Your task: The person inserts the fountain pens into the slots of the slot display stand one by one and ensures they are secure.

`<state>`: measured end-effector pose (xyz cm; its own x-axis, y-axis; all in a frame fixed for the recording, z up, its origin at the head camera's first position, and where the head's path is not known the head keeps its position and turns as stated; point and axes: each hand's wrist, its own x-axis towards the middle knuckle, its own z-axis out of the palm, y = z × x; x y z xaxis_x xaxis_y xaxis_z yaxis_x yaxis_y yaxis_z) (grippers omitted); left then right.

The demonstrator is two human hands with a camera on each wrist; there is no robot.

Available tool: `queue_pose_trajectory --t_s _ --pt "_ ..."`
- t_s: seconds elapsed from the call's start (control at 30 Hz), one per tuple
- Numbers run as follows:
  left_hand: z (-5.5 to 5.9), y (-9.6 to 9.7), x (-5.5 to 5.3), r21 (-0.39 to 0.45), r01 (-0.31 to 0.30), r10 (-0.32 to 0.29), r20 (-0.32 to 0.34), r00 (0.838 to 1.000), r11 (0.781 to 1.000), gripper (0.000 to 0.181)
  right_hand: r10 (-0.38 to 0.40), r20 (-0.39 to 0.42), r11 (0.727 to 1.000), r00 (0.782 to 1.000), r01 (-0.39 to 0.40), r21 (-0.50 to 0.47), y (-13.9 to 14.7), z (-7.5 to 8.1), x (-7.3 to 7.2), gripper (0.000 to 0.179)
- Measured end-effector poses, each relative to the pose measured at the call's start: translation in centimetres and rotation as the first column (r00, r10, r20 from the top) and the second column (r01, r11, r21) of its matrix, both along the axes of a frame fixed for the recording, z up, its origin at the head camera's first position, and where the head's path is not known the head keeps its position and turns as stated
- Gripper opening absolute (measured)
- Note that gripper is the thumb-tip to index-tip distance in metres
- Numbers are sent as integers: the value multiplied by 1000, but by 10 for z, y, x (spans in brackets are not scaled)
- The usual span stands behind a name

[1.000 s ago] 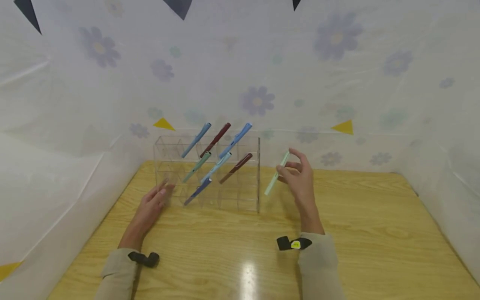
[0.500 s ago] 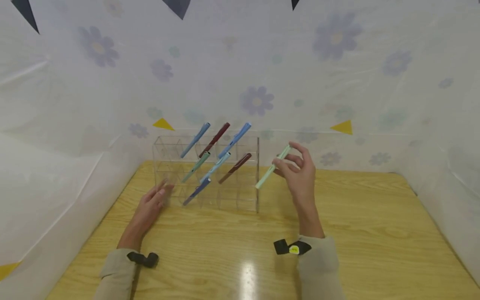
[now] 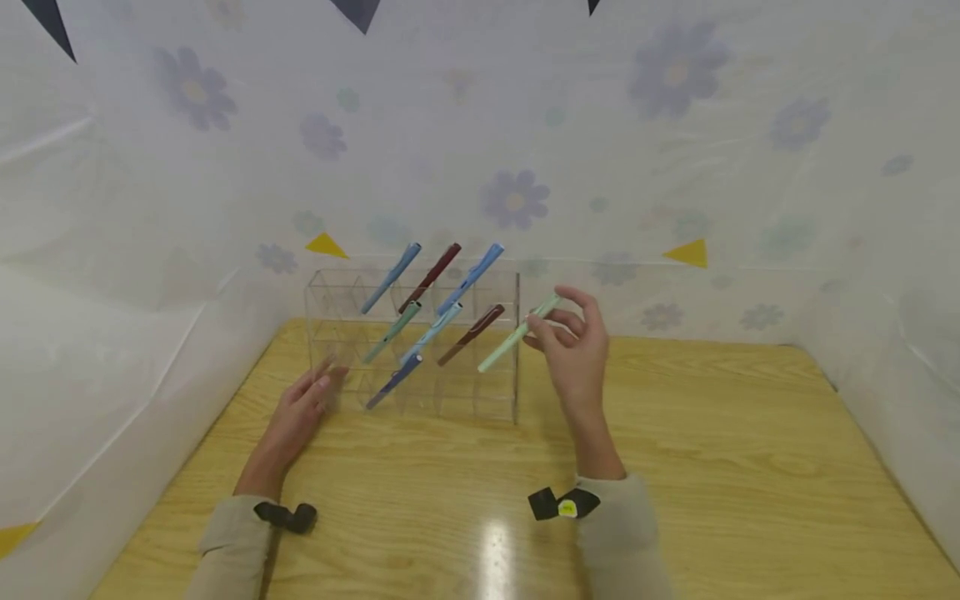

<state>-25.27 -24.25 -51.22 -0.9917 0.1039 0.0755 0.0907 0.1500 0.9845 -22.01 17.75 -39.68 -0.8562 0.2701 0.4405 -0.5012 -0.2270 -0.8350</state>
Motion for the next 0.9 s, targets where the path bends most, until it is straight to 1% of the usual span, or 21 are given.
queue_pose_trajectory --t_s 0.13,0.27,0.4,0.53,0.77,0.9 --pt "-1 0 0 1 -1 1 -2 1000 1000 57 -17 -11 1000 1000 17 16 -10 -2 0 47" --pt "0 0 0 7 -1 1 -2 1000 1000 56 -31 -24 998 999 32 52 -18 -5 0 43" --pt "0 0 -1 8 -1 1 -1 1000 1000 54 -41 -34 997 999 43 60 -27 -9 0 42" --pt "0 0 0 16 8 -8 4 1000 1000 55 -55 -44 995 998 58 83 -34 -14 0 41" --pt "-1 0 0 20 4 -5 4 1000 1000 53 -62 -90 989 994 73 125 -49 -22 -3 38" --pt "0 1 1 14 2 -2 2 1000 1000 53 -78 -78 987 994 88 137 -59 -29 -3 37"
